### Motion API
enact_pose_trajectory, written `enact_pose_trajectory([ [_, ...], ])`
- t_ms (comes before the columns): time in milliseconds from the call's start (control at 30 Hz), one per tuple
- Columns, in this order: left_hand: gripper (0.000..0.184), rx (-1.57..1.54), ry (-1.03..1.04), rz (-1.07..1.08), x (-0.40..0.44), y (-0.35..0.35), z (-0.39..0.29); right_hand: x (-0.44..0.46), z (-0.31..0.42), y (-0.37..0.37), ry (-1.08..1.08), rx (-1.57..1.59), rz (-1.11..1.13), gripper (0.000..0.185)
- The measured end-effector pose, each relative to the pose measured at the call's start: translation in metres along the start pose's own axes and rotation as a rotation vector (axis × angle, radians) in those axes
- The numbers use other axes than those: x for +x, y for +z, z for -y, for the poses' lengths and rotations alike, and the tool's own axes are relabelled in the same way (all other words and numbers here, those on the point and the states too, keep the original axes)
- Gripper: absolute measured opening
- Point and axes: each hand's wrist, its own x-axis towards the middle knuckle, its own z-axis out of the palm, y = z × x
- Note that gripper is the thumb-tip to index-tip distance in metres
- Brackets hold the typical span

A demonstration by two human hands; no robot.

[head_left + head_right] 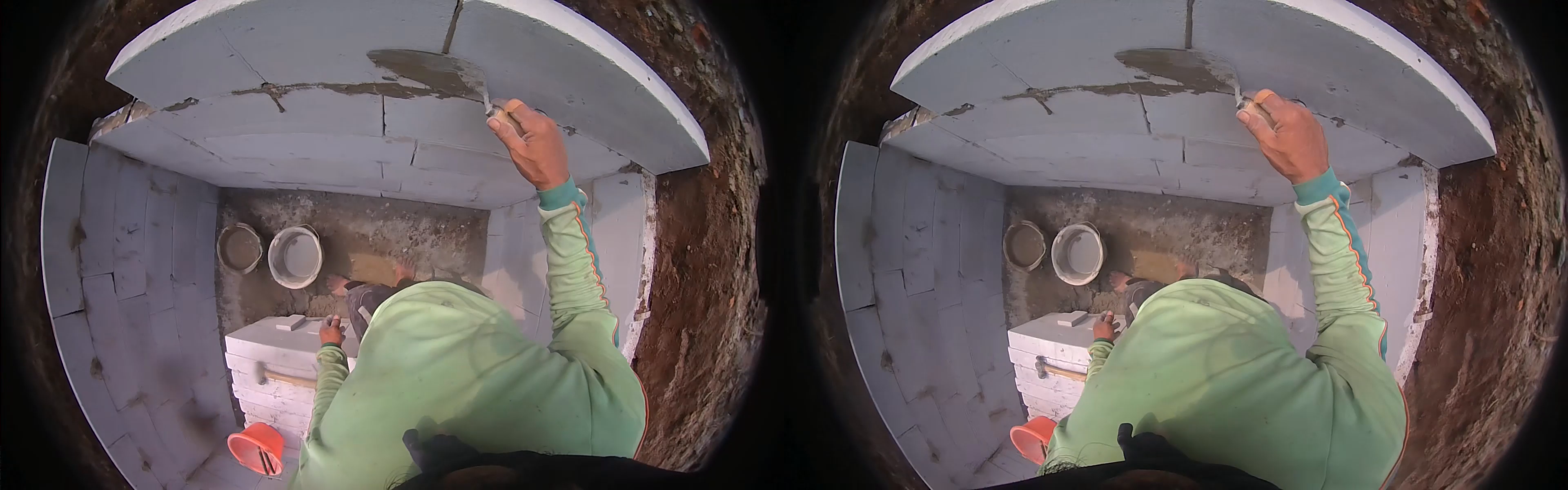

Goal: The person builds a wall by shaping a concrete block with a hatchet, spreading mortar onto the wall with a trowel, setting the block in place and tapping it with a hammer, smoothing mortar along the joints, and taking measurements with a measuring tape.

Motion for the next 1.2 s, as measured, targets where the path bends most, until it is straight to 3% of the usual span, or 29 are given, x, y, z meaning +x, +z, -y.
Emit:
enact_pose_trajectory([
  [100,0.045,-0.006,0.055,-0.048,-0.007,0.001,0.004,-0.006,-0.002,0.013,-0.164,0.169,-0.365,0.032],
  [200,0.048,0.061,0.046,-0.036,0.0,-0.007,0.032,-0.028,-0.031,0.042,-0.056,0.583,-0.189,0.034],
  [267,0.05,0.084,0.091,-0.041,-0.009,-0.005,0.035,-0.038,-0.043,0.076,0.026,0.647,-0.048,0.035],
  [333,0.051,0.108,0.118,-0.027,-0.02,-0.004,0.032,-0.038,-0.05,0.114,0.289,0.763,0.108,0.028],
  [500,0.052,0.093,0.091,-0.045,-0.023,-0.007,0.024,-0.04,-0.078,0.212,0.354,0.402,0.495,0.035],
  [600,0.053,-0.005,0.029,-0.077,-0.027,-0.011,0.02,-0.049,-0.05,0.222,0.236,0.183,0.535,0.038],
  [700,0.054,-0.01,0.034,-0.127,-0.028,-0.015,0.028,-0.064,-0.014,0.231,0.115,0.313,0.421,0.039],
  [800,0.056,-0.016,0.086,-0.165,-0.023,-0.015,0.055,-0.052,0.031,0.227,0.164,0.357,0.552,0.042],
  [900,0.055,-0.036,0.023,-0.136,-0.029,-0.013,0.063,-0.038,0.049,0.252,-0.058,0.216,0.417,0.039],
  [1000,0.054,0.344,0.206,-0.233,-0.035,-0.014,0.072,-0.014,0.063,0.265,-0.206,0.192,0.289,0.038],
  [1100,0.054,0.241,0.139,-0.204,-0.041,-0.01,0.073,0.012,0.123,0.214,-0.127,0.286,0.28,0.041],
  [1200,0.054,0.18,0.096,-0.205,-0.046,-0.004,0.067,0.032,0.127,0.204,-0.259,0.38,0.099,0.041],
])
